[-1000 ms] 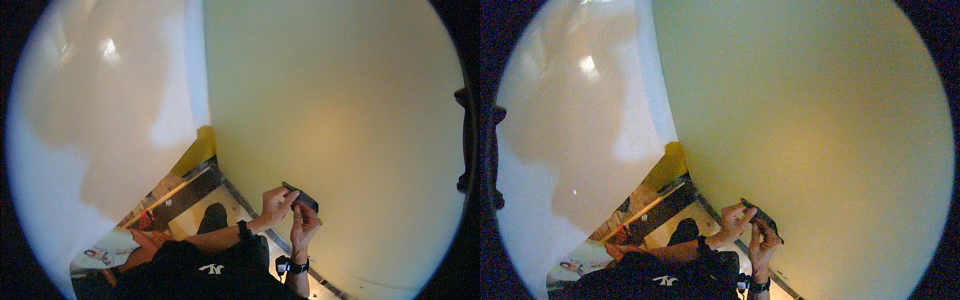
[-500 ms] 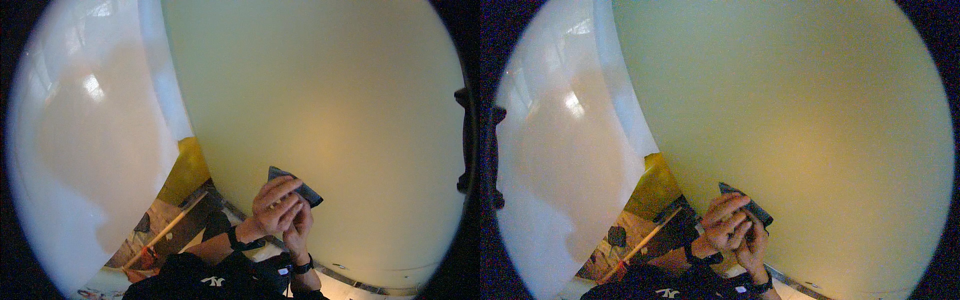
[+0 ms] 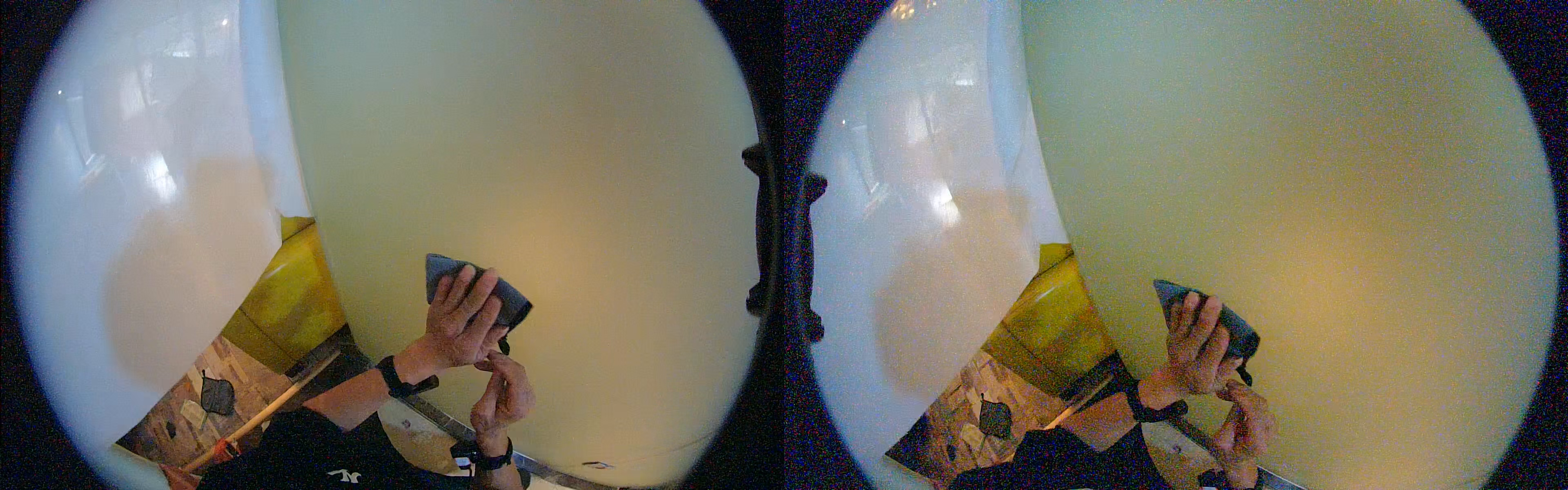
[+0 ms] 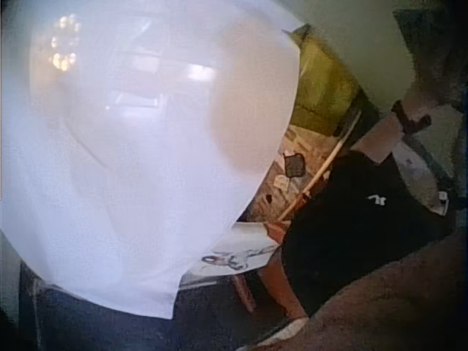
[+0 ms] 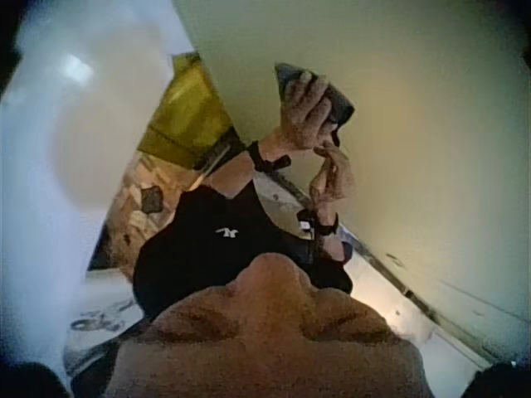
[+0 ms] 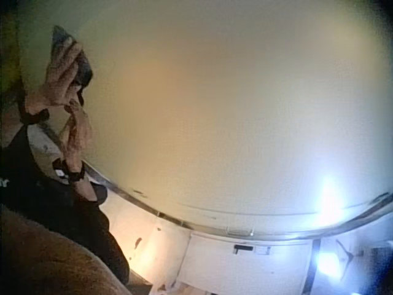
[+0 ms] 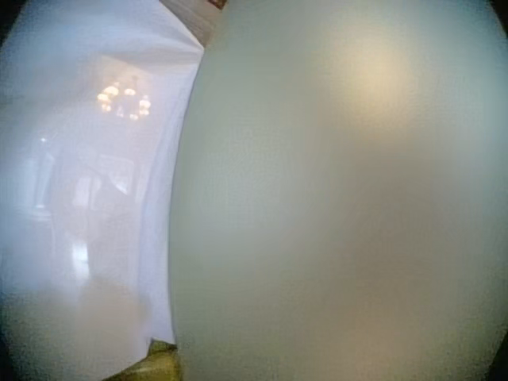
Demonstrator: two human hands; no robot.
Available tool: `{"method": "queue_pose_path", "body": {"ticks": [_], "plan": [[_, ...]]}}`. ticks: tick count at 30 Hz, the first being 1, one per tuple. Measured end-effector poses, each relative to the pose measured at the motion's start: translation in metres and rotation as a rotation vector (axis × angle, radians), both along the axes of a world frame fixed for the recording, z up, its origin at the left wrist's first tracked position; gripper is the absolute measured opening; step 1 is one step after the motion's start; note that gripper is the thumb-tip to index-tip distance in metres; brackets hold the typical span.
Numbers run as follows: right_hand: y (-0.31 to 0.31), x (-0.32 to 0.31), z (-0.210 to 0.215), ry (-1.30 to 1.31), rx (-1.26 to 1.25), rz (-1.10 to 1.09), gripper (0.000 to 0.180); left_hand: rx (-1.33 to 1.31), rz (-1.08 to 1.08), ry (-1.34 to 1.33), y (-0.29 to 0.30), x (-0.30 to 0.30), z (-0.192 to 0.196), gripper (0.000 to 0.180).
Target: The person sands a wall surface using a sanding block, moving it in circular and linear motions across the wall. They switch between a dark and a yellow sanding block during the process.
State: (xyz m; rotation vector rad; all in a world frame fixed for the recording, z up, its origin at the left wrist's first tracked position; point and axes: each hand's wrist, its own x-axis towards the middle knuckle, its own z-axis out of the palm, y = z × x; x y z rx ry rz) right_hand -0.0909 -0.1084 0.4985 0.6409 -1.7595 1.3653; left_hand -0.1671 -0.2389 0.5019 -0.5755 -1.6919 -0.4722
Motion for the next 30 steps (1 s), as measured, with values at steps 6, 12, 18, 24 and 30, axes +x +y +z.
{"method": "queue_pose_path", "body": {"ticks": [6, 12, 18, 24, 30], "plan": [[-0.001, 0.007, -0.058, 0.054, 0.164, 0.065, 0.020, 0.112, 0.270, -0.130, -0.026, 0.002, -0.089, 0.041], [-0.001, 0.002, -0.103, 0.080, 0.260, 0.116, 0.044, 0.142, 0.209, -0.177, -0.034, 0.007, -0.128, 0.048], [0.000, 0.002, -0.087, 0.120, 0.233, 0.064, 0.031, 0.134, 0.263, 0.003, -0.053, -0.009, -0.037, 0.044], [0.003, 0.004, -0.092, 0.181, 0.221, -0.001, 0.031, 0.096, 0.298, 0.075, -0.069, -0.021, -0.006, 0.046], [-0.008, 0.010, -0.109, 0.076, 0.298, 0.044, 0.031, 0.137, 0.219, -0.010, -0.059, 0.004, -0.101, 0.051]]}}
